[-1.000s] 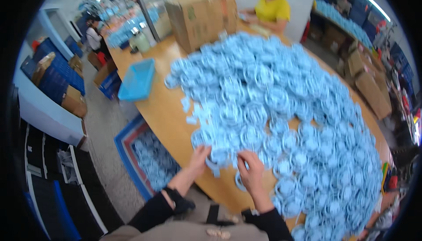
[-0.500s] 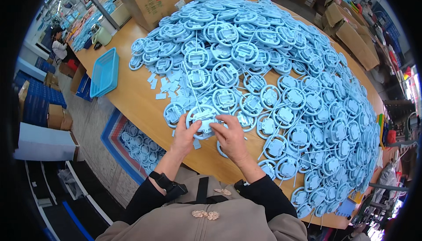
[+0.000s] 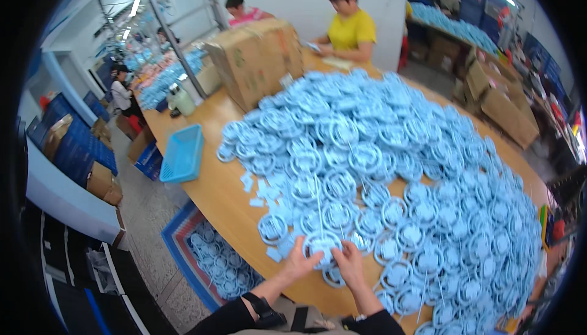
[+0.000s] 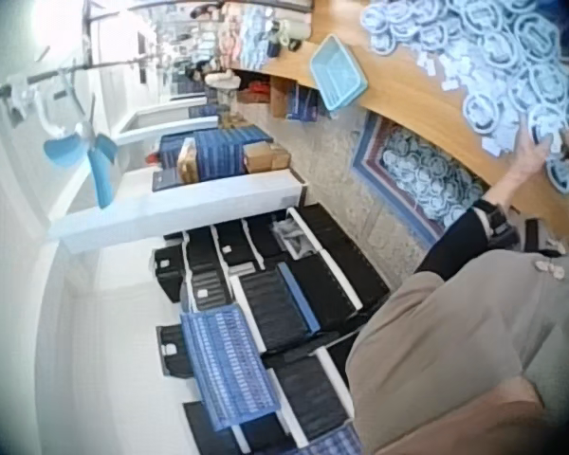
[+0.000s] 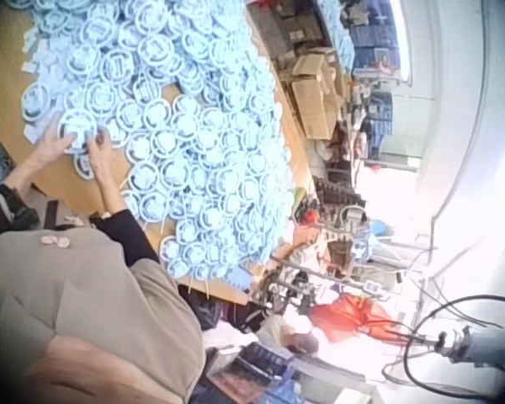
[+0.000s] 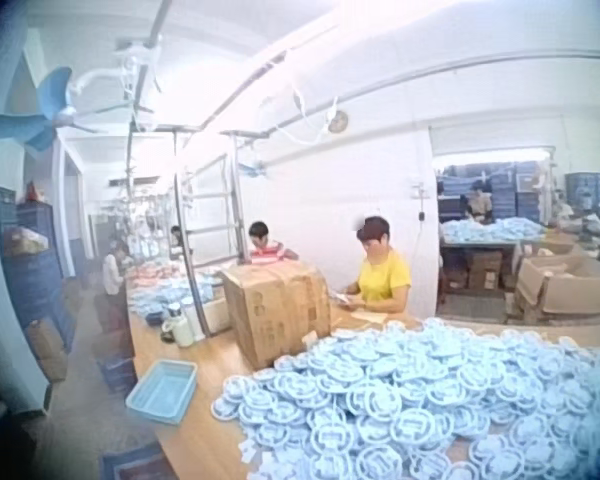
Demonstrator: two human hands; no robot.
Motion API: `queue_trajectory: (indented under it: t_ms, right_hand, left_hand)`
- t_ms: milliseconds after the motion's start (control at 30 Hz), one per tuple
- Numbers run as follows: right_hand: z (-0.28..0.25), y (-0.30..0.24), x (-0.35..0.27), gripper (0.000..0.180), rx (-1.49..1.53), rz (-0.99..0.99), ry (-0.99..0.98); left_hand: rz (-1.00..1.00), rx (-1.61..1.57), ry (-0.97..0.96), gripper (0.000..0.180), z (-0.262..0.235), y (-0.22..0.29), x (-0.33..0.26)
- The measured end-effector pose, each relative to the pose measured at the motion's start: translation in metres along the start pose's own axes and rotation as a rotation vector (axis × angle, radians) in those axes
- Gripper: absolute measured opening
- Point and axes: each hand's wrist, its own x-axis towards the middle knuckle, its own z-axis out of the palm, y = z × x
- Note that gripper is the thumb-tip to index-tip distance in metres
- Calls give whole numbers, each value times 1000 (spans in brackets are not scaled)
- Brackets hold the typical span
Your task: The person is sorting and assembling blue plastic fan guard components at a workbench in a factory.
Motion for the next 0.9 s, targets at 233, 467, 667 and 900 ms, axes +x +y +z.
queue_trajectory:
  t_ms: [233, 467, 667, 900]
  right_hand:
    - [-55, 12, -26, 39, 152, 41, -7]
    - [-282, -11, -22, 25, 524, -364, 594]
    - [-187, -22, -18, 47, 365, -96, 471]
    - [18, 6, 21, 36, -536, -141, -283]
  left_hand:
    - [-145, -84, -282, 57, -8, -15, -4]
    - [56, 929, 191, 94, -132, -64, 41]
    - [-42, 964, -98, 98, -158, -64, 64]
    - [-174, 867, -153, 99, -164, -62, 61]
